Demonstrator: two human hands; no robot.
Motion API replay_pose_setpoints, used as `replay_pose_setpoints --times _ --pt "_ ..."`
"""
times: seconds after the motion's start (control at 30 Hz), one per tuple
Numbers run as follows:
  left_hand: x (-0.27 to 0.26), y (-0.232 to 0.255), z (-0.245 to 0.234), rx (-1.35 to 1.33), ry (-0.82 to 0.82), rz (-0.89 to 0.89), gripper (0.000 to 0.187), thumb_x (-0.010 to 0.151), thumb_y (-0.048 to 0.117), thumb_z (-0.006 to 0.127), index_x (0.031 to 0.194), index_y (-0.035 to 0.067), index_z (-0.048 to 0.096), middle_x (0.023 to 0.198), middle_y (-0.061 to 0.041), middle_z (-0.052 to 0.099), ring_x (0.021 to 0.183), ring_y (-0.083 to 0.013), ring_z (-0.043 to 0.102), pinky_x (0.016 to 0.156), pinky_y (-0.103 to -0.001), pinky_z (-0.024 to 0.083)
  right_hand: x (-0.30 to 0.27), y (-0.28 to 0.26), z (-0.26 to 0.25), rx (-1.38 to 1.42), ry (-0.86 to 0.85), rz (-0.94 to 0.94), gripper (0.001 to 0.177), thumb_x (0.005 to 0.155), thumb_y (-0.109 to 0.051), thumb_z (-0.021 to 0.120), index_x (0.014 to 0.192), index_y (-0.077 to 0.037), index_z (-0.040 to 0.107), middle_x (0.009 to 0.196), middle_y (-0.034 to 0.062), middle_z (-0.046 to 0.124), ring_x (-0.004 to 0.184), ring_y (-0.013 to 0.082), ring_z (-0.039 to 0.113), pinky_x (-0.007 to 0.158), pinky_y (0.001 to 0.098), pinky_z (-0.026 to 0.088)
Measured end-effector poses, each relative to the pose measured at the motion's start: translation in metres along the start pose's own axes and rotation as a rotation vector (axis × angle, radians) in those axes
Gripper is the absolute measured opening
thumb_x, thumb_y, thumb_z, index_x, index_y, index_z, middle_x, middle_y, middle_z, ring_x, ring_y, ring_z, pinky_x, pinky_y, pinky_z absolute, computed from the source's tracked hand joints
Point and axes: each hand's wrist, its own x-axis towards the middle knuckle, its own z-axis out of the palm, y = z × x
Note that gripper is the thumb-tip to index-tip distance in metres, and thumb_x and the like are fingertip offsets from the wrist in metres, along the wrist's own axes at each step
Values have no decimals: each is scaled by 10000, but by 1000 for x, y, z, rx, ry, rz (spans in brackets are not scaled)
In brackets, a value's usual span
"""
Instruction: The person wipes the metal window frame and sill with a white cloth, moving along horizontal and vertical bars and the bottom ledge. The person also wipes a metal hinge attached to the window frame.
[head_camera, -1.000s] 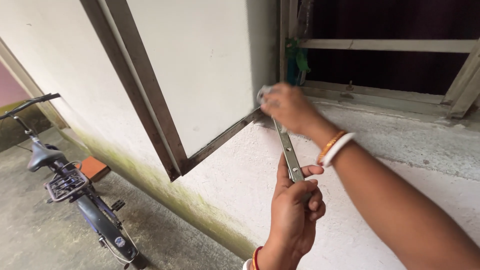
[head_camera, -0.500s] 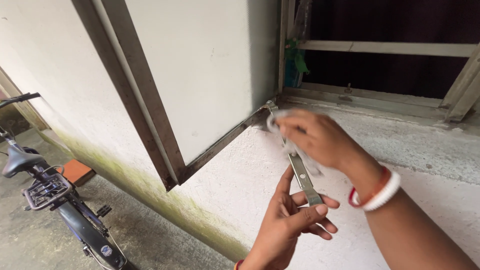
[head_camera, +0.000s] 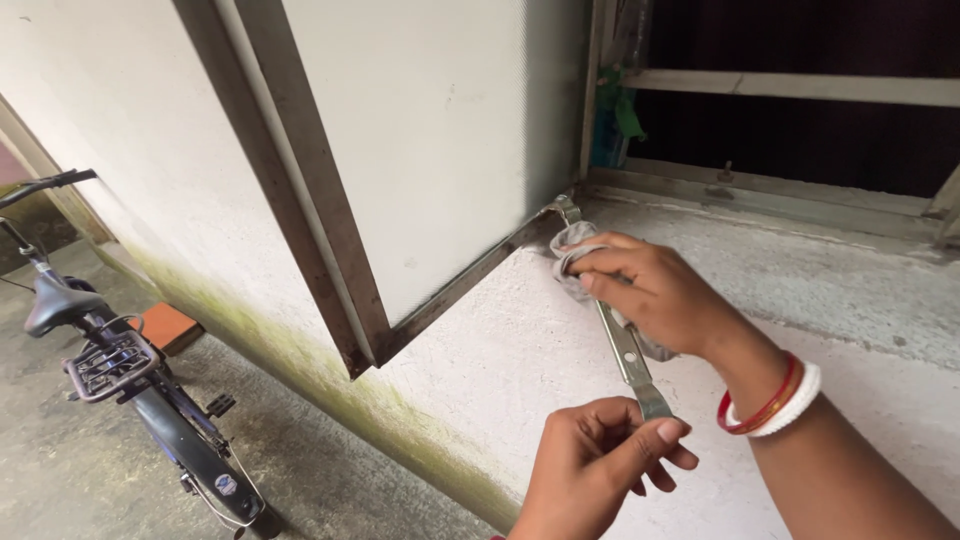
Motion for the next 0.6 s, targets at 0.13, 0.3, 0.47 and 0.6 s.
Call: replay_pose_setpoints --times 0.13,0.3,0.47,0.6 --pt "2 -2 2 -19 18 -18 242 983 186 737 873 -26 699 825 -119 770 644 -93 661 562 -234 496 31 7 7 -123 237 -349 390 1015 -273 542 1266 -6 675 1517 141 514 1299 305 568 1040 416 453" --pt "3 -3 -1 -10 27 1 250 987 169 737 848 -31 683 813 -137 763 651 -100 670 584 -236 519 34 17 13 -59 200 -304 381 1018 -273 518 1251 -15 674 1470 119 562 1346 281 555 1085 407 460" --pt "1 -7 -1 -33 13 34 237 987 158 737 835 -11 670 809 -138 753 680 -107 685 608 -244 544 -16 10 3 -46 52 -289 297 1012 -210 548 1170 -56 746 1336 104 647 1083 288 631 918 436 523" --pt "1 -6 0 -25 18 30 262 986 161 740 800 1 649 799 -141 747 714 -113 716 607 -249 557 -35 1 -40 352 -41 -241 229 999 -161 571 1072 -59 763 934 84 732 669 172 721 603 316 656"
